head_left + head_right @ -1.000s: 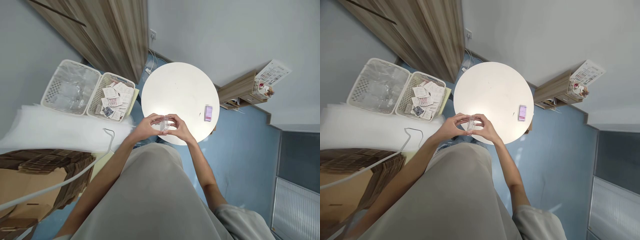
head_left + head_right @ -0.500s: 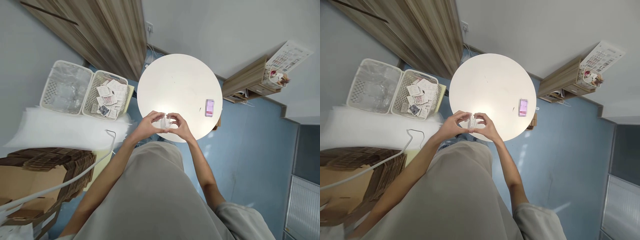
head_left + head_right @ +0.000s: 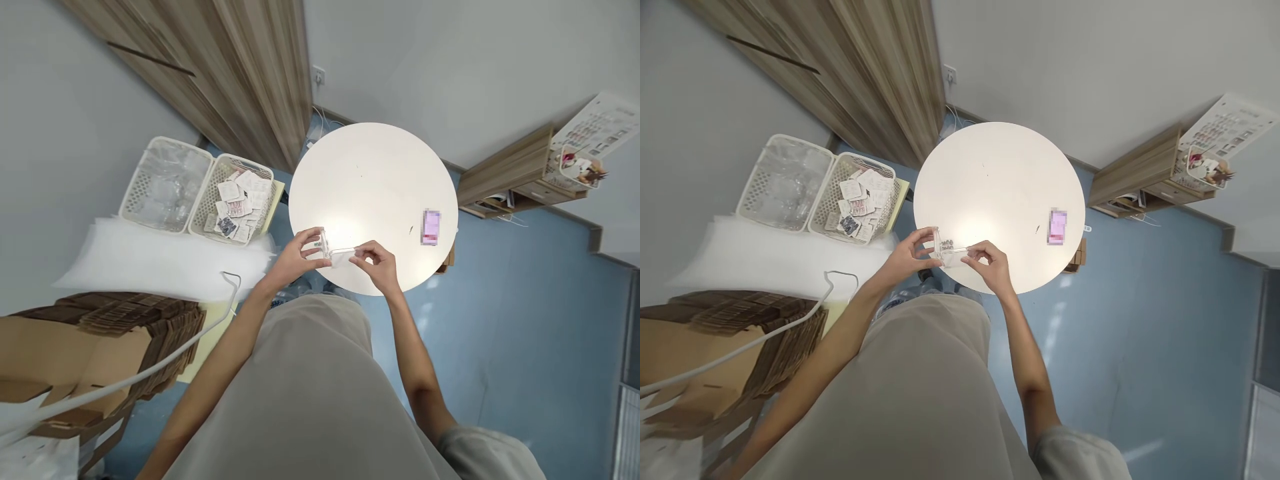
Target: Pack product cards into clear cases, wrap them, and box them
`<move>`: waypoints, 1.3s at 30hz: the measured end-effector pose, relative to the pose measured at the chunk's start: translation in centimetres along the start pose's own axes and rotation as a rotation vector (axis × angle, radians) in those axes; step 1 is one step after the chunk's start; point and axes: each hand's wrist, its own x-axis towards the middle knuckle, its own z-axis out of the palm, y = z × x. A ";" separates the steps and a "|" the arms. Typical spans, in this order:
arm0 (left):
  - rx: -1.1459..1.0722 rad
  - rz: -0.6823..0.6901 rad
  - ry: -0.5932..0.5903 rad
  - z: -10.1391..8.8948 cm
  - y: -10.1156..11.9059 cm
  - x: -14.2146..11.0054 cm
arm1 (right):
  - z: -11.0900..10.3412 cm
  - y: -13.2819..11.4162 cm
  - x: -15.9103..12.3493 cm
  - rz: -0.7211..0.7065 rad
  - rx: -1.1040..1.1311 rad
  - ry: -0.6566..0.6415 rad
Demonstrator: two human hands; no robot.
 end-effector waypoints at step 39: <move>-0.476 -0.360 0.634 -5.9 -7.1 -2.9 | 7.9 14.8 8.1 0.185 -0.892 -0.391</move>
